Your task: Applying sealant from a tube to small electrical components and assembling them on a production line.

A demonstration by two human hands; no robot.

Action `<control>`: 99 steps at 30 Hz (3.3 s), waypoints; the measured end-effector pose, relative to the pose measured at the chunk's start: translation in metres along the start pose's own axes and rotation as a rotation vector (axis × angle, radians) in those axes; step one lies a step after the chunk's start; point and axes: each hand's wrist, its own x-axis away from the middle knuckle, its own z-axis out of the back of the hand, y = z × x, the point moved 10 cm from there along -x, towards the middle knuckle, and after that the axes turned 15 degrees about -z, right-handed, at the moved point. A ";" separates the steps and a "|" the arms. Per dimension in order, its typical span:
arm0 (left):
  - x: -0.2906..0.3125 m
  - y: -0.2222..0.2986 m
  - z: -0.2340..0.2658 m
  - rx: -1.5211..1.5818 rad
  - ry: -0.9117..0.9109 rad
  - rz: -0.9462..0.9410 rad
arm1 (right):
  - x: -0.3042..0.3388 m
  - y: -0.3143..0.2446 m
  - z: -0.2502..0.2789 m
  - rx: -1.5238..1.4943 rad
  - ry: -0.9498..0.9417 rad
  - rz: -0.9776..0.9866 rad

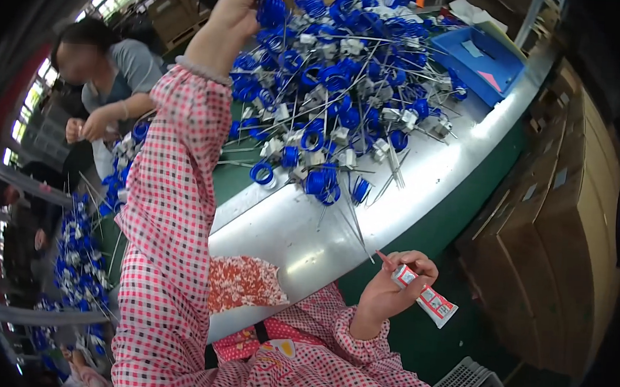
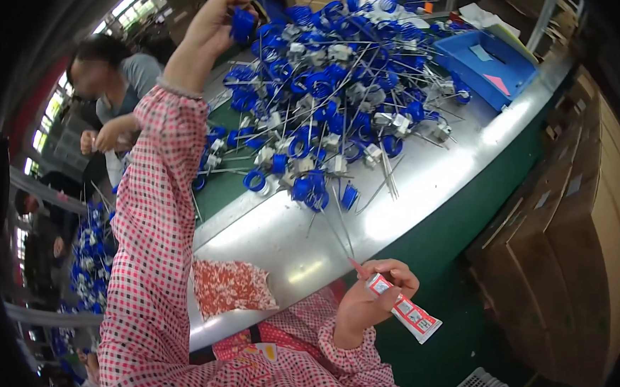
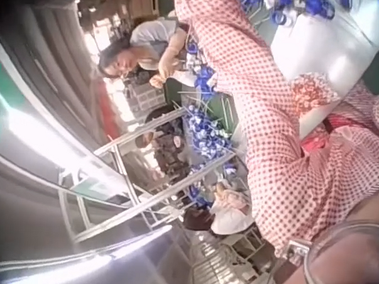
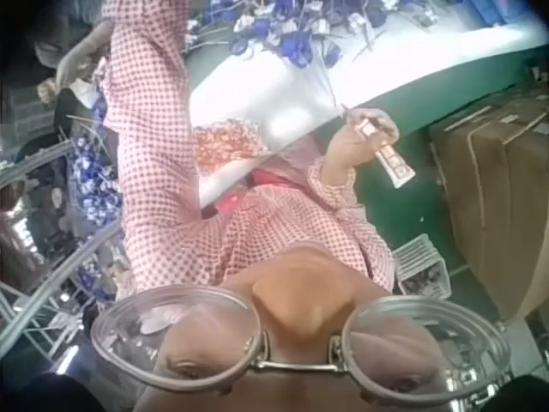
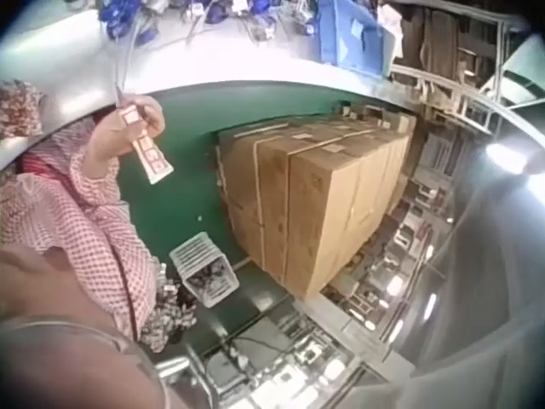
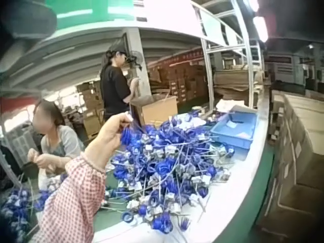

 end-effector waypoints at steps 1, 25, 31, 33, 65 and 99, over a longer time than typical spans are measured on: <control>-0.013 -0.019 -0.013 -0.005 -0.092 0.047 | -0.003 -0.002 0.006 0.016 0.015 0.003; 0.199 0.068 -0.032 -1.807 -0.236 -1.089 | 0.048 0.070 -0.055 0.582 -0.331 -0.240; 0.437 0.080 0.126 -1.624 0.153 -0.219 | 0.120 0.113 -0.075 0.743 -0.717 -0.378; 0.506 0.073 0.136 -1.563 0.282 -0.020 | 0.134 0.126 -0.069 0.725 -0.755 -0.447; 0.552 0.042 0.108 -0.776 0.339 -0.079 | 0.230 0.218 -0.085 0.430 -0.622 -1.377; 0.263 -0.085 0.182 -2.065 -0.756 -0.280 | 0.104 0.197 -0.029 0.415 -0.512 -0.757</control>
